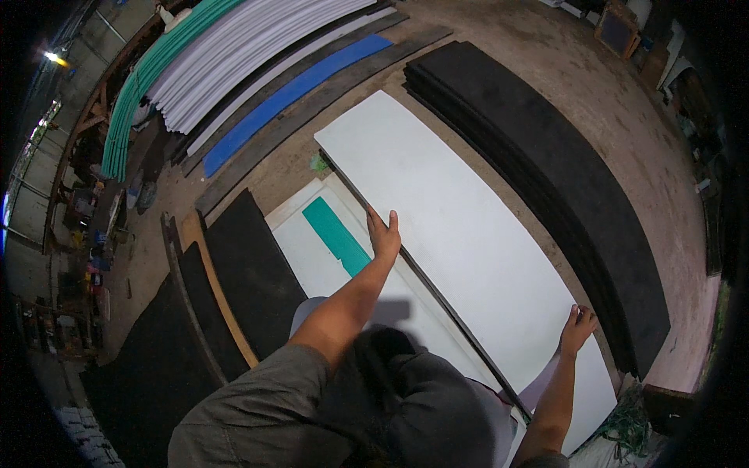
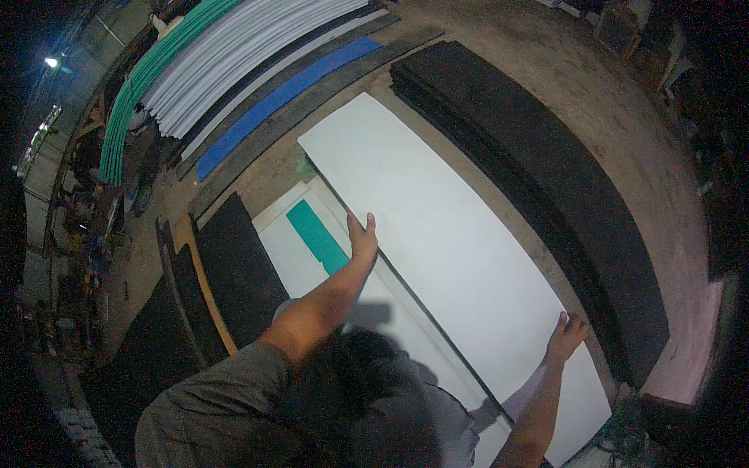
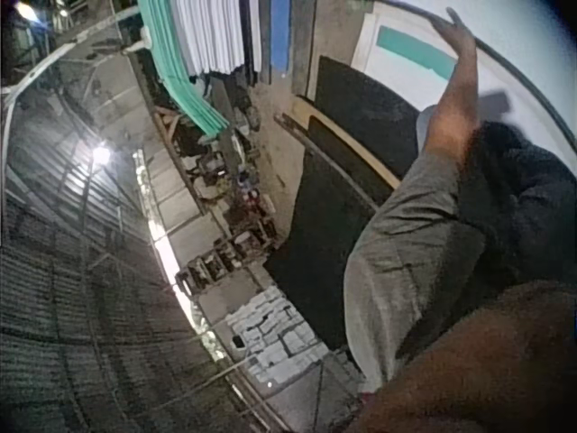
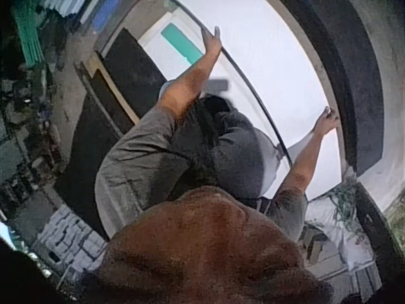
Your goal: The person sits on the floor and uses a utility knife and a metal straightedge to cut a large black sheet into smaller rectangular pieces. They measure and mark the sheet using a green template before making precise cuts along the straightedge. The cut pieces are stacked on top of each other.
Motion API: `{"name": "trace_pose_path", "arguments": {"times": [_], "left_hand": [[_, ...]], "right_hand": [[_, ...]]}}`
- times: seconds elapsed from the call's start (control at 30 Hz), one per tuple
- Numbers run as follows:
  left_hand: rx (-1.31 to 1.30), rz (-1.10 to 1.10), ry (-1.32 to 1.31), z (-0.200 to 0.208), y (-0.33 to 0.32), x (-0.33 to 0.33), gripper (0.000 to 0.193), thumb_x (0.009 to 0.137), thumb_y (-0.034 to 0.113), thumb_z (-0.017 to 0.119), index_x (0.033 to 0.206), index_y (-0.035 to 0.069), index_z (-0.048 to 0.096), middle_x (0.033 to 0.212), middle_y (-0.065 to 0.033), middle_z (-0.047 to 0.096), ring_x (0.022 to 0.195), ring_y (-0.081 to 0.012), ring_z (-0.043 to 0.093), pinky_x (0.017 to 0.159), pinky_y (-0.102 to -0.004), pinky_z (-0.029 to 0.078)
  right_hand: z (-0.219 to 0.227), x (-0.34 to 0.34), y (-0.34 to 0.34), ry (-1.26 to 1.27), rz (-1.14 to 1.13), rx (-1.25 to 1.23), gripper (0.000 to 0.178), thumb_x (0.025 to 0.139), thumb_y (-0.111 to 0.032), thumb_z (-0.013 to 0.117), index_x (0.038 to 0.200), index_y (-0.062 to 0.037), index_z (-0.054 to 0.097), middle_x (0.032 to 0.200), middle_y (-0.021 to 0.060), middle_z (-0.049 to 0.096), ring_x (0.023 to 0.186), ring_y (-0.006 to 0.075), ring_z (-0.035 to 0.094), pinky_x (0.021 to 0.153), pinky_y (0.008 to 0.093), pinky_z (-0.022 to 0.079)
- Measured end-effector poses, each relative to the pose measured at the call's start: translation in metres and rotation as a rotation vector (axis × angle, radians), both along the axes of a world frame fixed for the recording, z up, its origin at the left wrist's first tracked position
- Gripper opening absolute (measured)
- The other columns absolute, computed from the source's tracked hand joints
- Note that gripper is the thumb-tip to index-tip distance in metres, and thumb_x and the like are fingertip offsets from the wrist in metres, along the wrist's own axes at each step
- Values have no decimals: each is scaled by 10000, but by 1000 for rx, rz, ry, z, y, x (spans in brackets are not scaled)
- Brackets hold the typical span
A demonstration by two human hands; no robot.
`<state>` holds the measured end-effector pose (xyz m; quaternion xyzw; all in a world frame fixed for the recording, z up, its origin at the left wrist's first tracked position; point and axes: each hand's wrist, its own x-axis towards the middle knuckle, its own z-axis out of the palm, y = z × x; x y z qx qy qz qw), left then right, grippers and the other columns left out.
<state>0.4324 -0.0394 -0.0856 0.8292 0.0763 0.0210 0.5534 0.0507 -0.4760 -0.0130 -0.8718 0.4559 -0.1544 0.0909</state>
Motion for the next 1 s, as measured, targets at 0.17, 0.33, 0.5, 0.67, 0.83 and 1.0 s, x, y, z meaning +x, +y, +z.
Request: {"name": "trace_pose_path", "arguments": {"times": [0.17,0.33,0.5,0.67,0.83,1.0], "left_hand": [[286,104,-83,9,9,-5,971,989,591,577,1634,7,144,1659,-303,199,1549,-467,168,1261,-539,173],[810,-359,-217,69,-8,-19,865,969,570,613,1617,93,294,1691,-221,201,1557,-479,129,1202,-698,141],[834,-399,-375,57,0,-14,809,953,540,620,1590,107,373,1684,-187,254,1549,-473,171,1178,-697,202],[787,-411,-346,63,-2,-11,648,999,327,574,1547,17,420,1650,-190,323,1541,-440,236,1166,-678,229],[659,-430,-192,60,-2,-13,620,1024,300,512,1563,18,393,1673,-166,282,1547,-466,193,1217,-633,182],[574,-488,-85,66,-3,-12,619,1028,318,493,1562,17,403,1685,-164,250,1559,-459,131,1220,-644,179]], "right_hand": [[22,75,66,132,429,-68,604,929,-237,690,1463,-14,519,1484,255,495,1410,425,427,1190,524,296],[34,182,151,332,851,91,862,954,-561,596,1633,-131,284,1698,197,214,1579,384,166,1263,579,132],[28,292,204,360,1021,13,791,1009,-590,480,1633,-146,287,1695,173,237,1575,367,187,1259,568,168],[13,391,241,264,1253,-66,684,1048,-492,470,1617,-141,323,1679,150,290,1566,356,221,1250,559,217],[3,417,258,472,1239,-10,655,1092,-488,329,1662,-196,190,1724,116,156,1594,331,122,1270,574,119],[9,415,255,483,1269,-2,673,1081,-476,383,1653,-171,203,1707,167,176,1584,379,130,1249,628,126]]}}
